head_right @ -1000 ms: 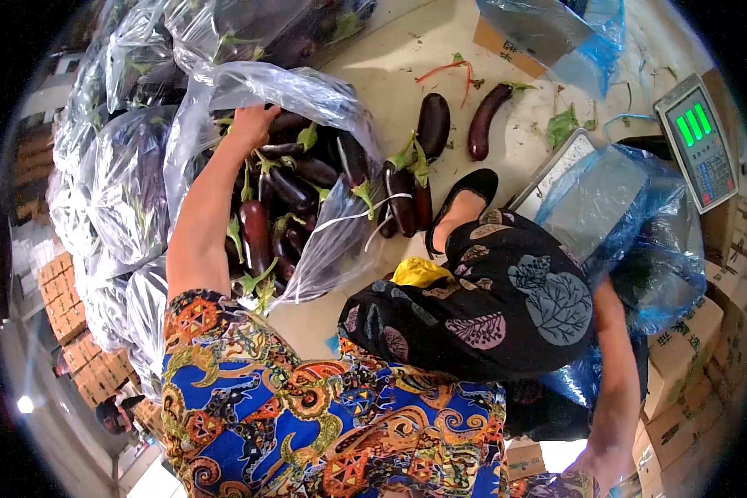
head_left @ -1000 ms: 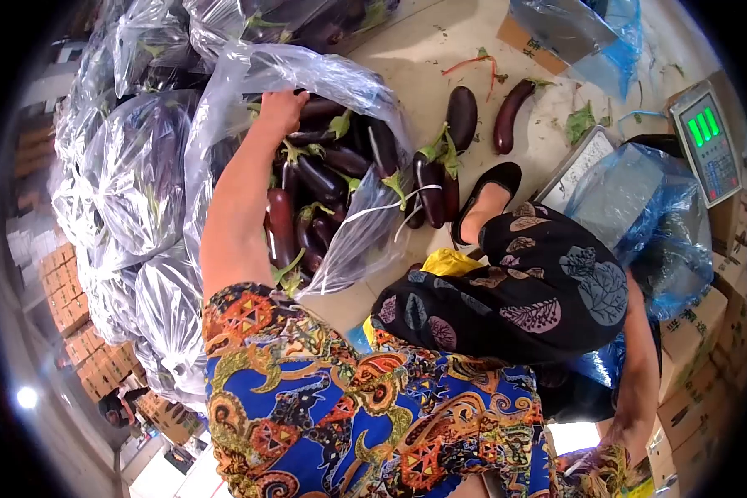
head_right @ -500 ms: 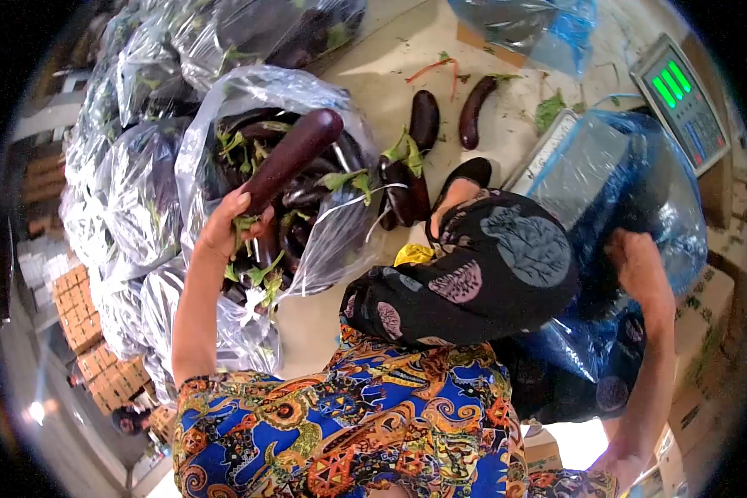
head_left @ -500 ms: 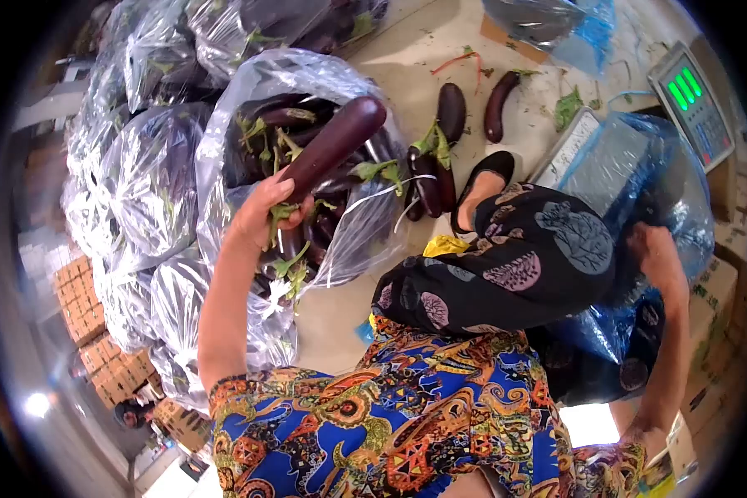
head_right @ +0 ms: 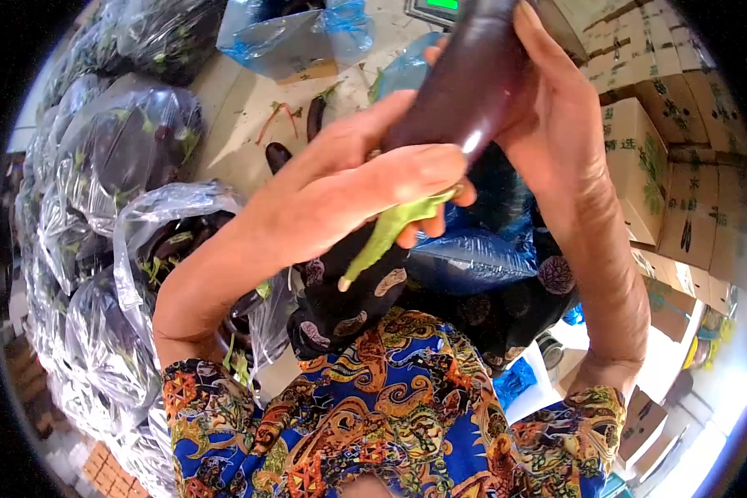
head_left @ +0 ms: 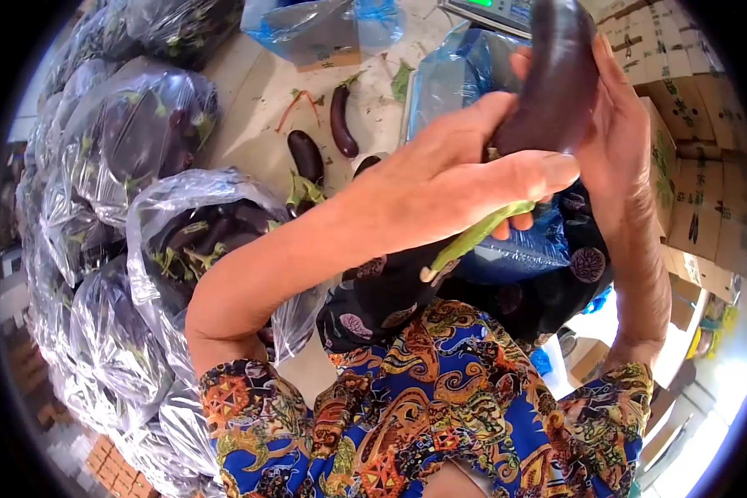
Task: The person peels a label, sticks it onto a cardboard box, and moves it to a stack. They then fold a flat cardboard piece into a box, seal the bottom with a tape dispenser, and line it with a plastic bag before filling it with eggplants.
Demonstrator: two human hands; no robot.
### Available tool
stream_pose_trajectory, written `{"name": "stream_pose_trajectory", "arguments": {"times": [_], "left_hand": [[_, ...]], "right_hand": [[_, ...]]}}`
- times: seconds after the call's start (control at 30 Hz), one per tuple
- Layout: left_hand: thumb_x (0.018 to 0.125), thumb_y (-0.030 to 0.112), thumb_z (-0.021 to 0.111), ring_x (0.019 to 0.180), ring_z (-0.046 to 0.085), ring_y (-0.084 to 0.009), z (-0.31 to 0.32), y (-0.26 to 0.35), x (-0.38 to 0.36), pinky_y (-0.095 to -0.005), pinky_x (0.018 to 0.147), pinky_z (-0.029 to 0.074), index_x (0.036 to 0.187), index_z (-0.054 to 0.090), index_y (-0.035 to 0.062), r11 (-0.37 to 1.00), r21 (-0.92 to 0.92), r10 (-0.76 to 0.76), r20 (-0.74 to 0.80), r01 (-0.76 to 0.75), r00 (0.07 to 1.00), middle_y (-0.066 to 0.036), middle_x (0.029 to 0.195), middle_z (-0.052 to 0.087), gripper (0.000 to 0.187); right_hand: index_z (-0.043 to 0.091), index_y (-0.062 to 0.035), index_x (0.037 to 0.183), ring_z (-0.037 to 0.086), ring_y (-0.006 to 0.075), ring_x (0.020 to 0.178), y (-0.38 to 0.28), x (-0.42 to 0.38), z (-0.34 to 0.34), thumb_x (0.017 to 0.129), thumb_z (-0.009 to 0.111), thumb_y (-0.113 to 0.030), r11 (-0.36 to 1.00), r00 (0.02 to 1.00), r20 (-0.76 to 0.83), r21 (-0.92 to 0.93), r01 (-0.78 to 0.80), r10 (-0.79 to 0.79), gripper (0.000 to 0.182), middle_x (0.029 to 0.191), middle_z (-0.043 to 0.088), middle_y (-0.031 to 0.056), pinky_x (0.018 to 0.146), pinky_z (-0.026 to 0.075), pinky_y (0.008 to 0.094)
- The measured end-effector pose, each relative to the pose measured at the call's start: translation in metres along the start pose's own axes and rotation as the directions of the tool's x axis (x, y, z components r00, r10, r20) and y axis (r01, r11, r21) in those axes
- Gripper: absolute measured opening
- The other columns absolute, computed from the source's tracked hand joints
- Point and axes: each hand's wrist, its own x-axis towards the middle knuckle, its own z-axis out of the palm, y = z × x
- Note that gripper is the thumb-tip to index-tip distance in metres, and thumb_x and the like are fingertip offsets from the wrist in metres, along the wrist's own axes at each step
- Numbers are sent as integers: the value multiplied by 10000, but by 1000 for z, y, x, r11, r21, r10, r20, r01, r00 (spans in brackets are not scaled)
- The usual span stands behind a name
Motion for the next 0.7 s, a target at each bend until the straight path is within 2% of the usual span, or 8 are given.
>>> {"name": "stream_pose_trajectory", "arguments": {"times": [0.07, 0.13, 0.2, 0.27, 0.4, 0.47, 0.57, 0.7], "left_hand": [[873, 311, 684, 736, 602, -159, 15, -4, 8, -257, 629, 511, 1178, 416, -45, 1000, -5, -31, 52, 31, 998, -88, 865, 574, 541], [906, 225, 642, 897, 632, -220, 26, -29, 12, -332, 776, 546, 1219, 409, -22, 988, -76, -120, 159, 134, 980, -156, 952, 609, 462], [912, 213, 633, 973, 640, -251, 32, -48, 3, -361, 812, 539, 1277, 378, -51, 956, 282, -132, 182, 77, 974, -187, 1016, 622, 518], [919, 198, 621, 993, 645, -256, 35, -53, -13, -366, 830, 532, 1372, 307, -59, 950, 313, -84, 213, 14, 974, -197, 1083, 626, 608], [914, 145, 613, 923, 661, -187, 7, -17, -35, -295, 802, 527, 1409, 371, 7, 959, 189, -254, 232, 212, 939, -142, 1044, 657, 568], [902, 108, 604, 894, 658, -155, -10, -15, -53, -259, 759, 524, 1378, 447, 30, 986, 70, -158, 87, 152, 984, -117, 1014, 668, 507], [915, 165, 553, 810, 641, -137, -41, -12, -83, -242, 697, 504, 1343, 497, 30, 992, 1, -125, -222, 128, 967, -90, 989, 662, 453], [956, 184, 529, 833, 615, -135, -84, -67, -138, -250, 732, 491, 1306, 523, 24, 985, -148, -163, -587, 93, 793, -69, 965, 650, 385]], "right_hand": [[475, 14, 1289, 666, 256, 964, -3, -7, -10, 1010, 432, -393, 999, 977, -214, -31, -26, 19, 496, 1058, 661, 195, 852, 563, 361], [543, -18, 1149, 674, 248, 871, -4, 0, -31, 954, 550, -439, 995, 978, -202, -71, -66, 50, 464, 1033, 655, 175, 797, 567, 383], [538, -31, 1126, 677, 245, 840, 6, 4, -48, 925, 595, -447, 981, 952, -277, -110, -162, 126, 466, 999, 652, 168, 747, 576, 369], [522, -38, 1133, 668, 231, 844, 9, -3, -53, 867, 674, -446, 931, 913, -329, -184, -314, 243, 510, 958, 640, 139, 735, 570, 350], [502, -25, 1188, 628, 178, 897, 28, -8, -51, 837, 714, -349, 849, 894, -310, -322, -420, 324, 523, 1014, 605, 100, 743, 536, 305], [491, -21, 1211, 618, 167, 894, 35, -2, -57, 832, 721, -321, 755, 844, -305, -381, -533, 442, 535, 1021, 598, 98, 735, 530, 300], [484, -40, 1232, 587, 209, 884, 70, 16, -72, 832, 705, -234, 724, 847, -361, -449, -525, 390, 496, 1024, 591, 102, 750, 509, 314], [380, -49, 1397, 499, 243, 1168, 121, 53, -106, 822, 678, -169, 666, 874, -305, -566, -485, 377, 659, 1311, 505, 118, 984, 414, 346]]}}
